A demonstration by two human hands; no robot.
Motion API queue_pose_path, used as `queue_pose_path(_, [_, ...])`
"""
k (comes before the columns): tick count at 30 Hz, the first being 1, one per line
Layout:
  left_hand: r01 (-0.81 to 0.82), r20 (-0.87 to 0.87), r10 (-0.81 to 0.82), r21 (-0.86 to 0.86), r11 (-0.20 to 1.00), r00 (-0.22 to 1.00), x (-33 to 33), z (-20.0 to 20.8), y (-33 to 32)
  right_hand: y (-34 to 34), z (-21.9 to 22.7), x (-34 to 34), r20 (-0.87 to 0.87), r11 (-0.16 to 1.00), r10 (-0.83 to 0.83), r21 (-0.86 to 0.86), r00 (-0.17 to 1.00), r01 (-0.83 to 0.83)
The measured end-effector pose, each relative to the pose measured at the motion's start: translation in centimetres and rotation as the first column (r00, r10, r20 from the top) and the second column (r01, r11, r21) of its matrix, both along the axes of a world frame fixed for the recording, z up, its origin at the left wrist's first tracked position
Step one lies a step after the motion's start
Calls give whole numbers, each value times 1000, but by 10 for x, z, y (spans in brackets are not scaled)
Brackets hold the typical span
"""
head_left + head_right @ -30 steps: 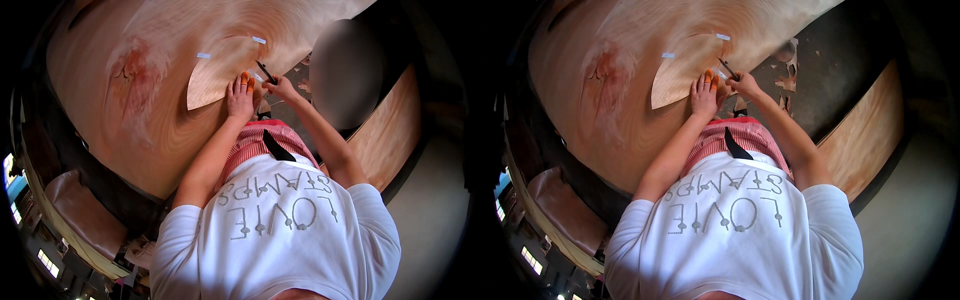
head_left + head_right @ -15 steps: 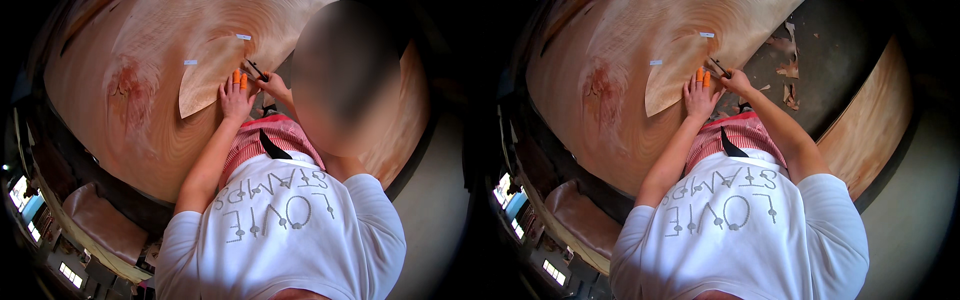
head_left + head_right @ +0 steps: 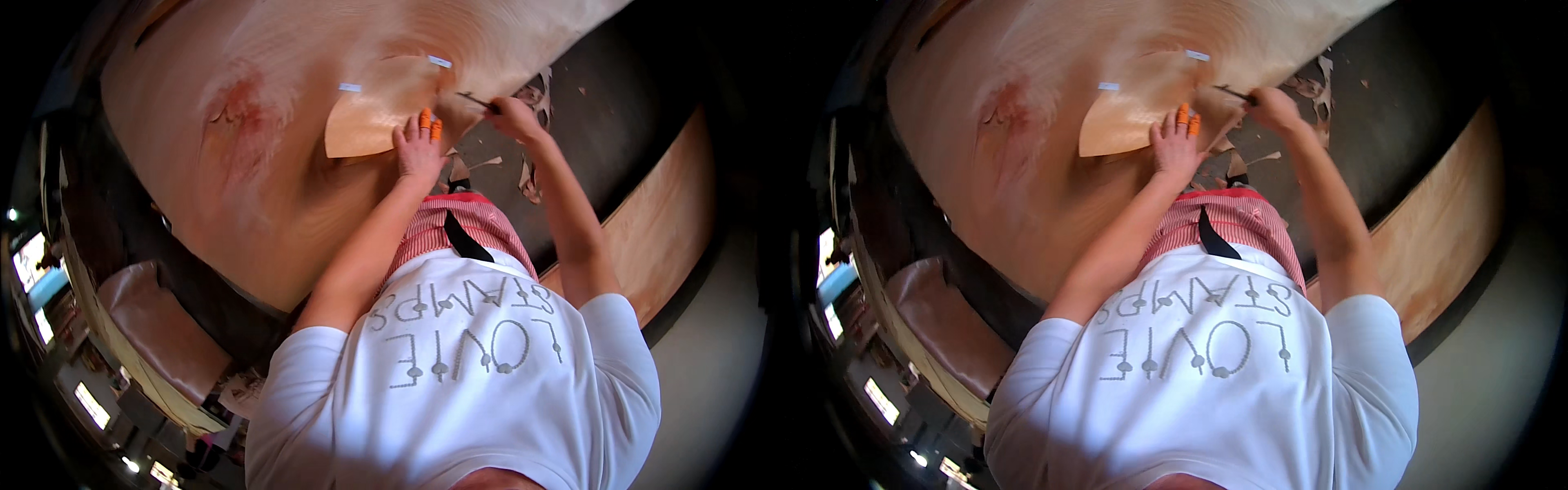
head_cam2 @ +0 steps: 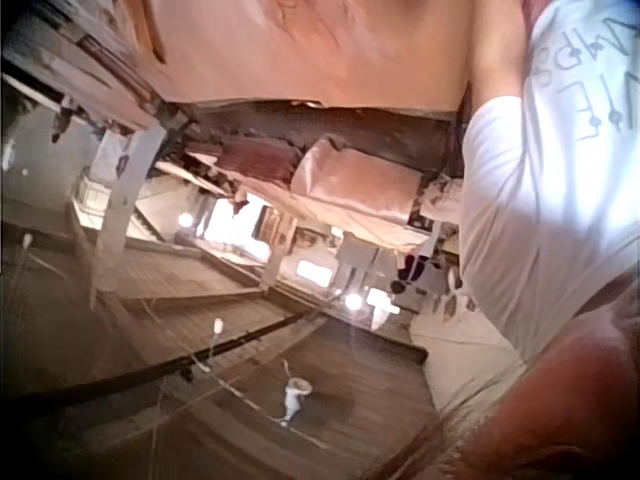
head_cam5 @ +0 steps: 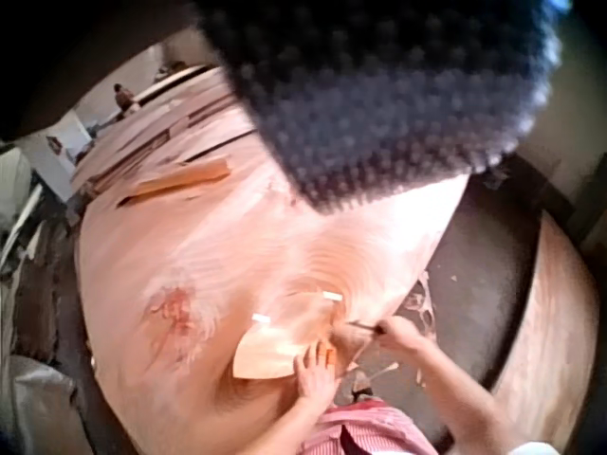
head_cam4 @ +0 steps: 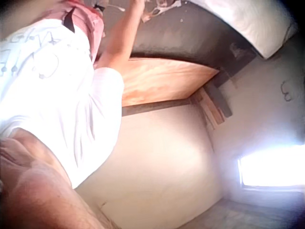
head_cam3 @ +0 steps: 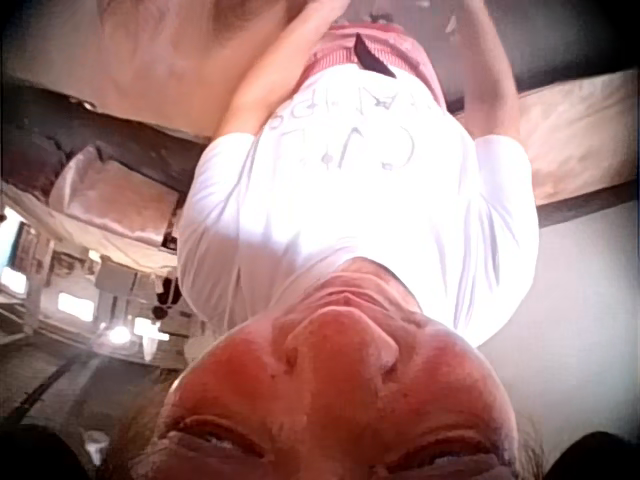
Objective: The person patches a large wood veneer sheet by cutting out damaged circular areas with a utility knife and applying replacement patches. They use a long straightedge to guide their cuts and smooth the surface of the veneer by hand.
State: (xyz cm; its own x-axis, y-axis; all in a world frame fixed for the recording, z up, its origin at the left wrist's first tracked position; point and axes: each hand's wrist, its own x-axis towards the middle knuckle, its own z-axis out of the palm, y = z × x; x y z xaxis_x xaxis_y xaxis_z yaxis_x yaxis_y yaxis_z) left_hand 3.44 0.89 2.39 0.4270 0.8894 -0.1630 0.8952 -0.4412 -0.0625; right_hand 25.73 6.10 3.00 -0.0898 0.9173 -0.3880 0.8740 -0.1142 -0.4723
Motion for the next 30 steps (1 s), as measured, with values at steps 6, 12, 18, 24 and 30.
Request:
queue_pose_path(6, [-72,428,63,5,997,901,-51,-11,-7,-48,17,11,-611,878,-468,-403,639,257])
queue_pose_path(12, [-294,463,235,58,954,855,-120,-4,-28,-82,7,-41,-721,781,-601,-622,344,61])
queue_pose_path(18, [-312,479,252,48,949,841,-147,-4,-52,-67,21,-111,-757,787,-535,-608,375,-105])
queue_pose_path(24, [-307,488,256,25,951,835,-162,-3,-65,-61,23,-160,-747,769,-501,-616,437,-169])
queue_pose_path(30, [-248,466,201,41,968,862,-173,-3,-68,-62,19,-187,-733,825,-454,-561,506,-72])
